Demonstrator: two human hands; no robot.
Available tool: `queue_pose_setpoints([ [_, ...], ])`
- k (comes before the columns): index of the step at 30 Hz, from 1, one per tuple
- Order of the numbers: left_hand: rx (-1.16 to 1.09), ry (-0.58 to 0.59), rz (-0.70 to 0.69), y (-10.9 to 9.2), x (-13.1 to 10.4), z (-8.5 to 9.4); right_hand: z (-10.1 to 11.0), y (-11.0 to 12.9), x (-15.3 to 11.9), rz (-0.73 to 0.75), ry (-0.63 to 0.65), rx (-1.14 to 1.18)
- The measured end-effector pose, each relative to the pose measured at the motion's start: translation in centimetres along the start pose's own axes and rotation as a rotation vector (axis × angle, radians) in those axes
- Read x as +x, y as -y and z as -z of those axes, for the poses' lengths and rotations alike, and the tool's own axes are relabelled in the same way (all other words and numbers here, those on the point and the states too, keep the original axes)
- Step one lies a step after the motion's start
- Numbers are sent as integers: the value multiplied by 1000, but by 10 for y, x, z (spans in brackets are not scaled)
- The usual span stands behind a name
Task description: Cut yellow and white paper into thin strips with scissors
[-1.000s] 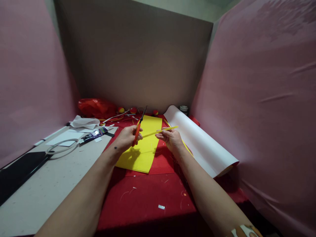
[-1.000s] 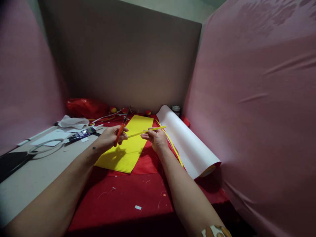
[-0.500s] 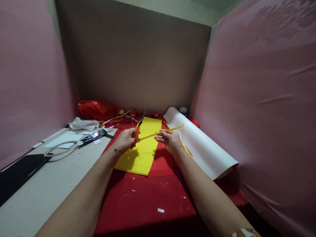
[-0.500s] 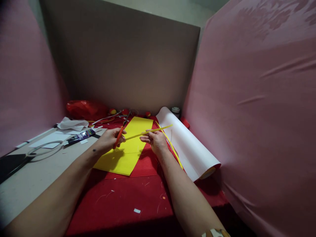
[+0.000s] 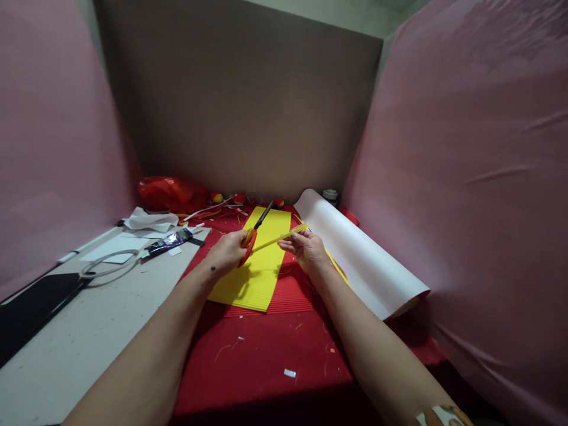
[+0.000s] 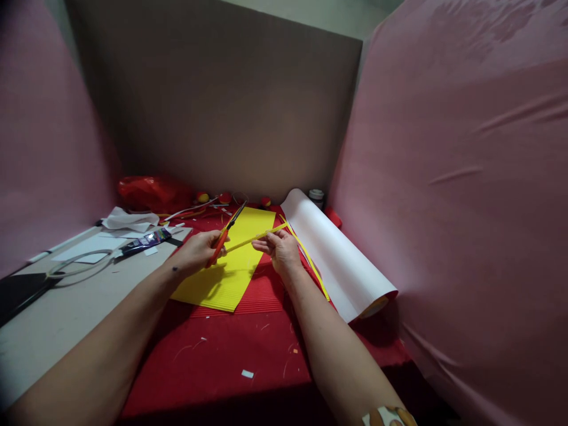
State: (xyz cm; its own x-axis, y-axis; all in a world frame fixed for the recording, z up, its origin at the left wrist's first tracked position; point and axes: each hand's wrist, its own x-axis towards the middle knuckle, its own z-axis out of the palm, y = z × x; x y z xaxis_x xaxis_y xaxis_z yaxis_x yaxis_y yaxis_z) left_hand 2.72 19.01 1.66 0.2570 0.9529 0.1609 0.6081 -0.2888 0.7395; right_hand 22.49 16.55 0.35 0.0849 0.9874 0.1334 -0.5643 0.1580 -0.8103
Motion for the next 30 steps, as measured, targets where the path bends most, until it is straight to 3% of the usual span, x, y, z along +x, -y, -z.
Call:
queue_pose_setpoints([
  [9, -135, 41, -13, 4, 4, 0, 2, 1, 0, 26, -30, -10],
  [16, 144, 9, -29, 0, 0, 3, 0, 10, -2, 69, 53, -6],
  [25, 359, 40, 3, -9, -4, 9, 13, 17, 7, 155, -84, 38],
  [30, 389, 52, -15, -1, 2, 10, 19, 25, 11, 158, -173, 58],
])
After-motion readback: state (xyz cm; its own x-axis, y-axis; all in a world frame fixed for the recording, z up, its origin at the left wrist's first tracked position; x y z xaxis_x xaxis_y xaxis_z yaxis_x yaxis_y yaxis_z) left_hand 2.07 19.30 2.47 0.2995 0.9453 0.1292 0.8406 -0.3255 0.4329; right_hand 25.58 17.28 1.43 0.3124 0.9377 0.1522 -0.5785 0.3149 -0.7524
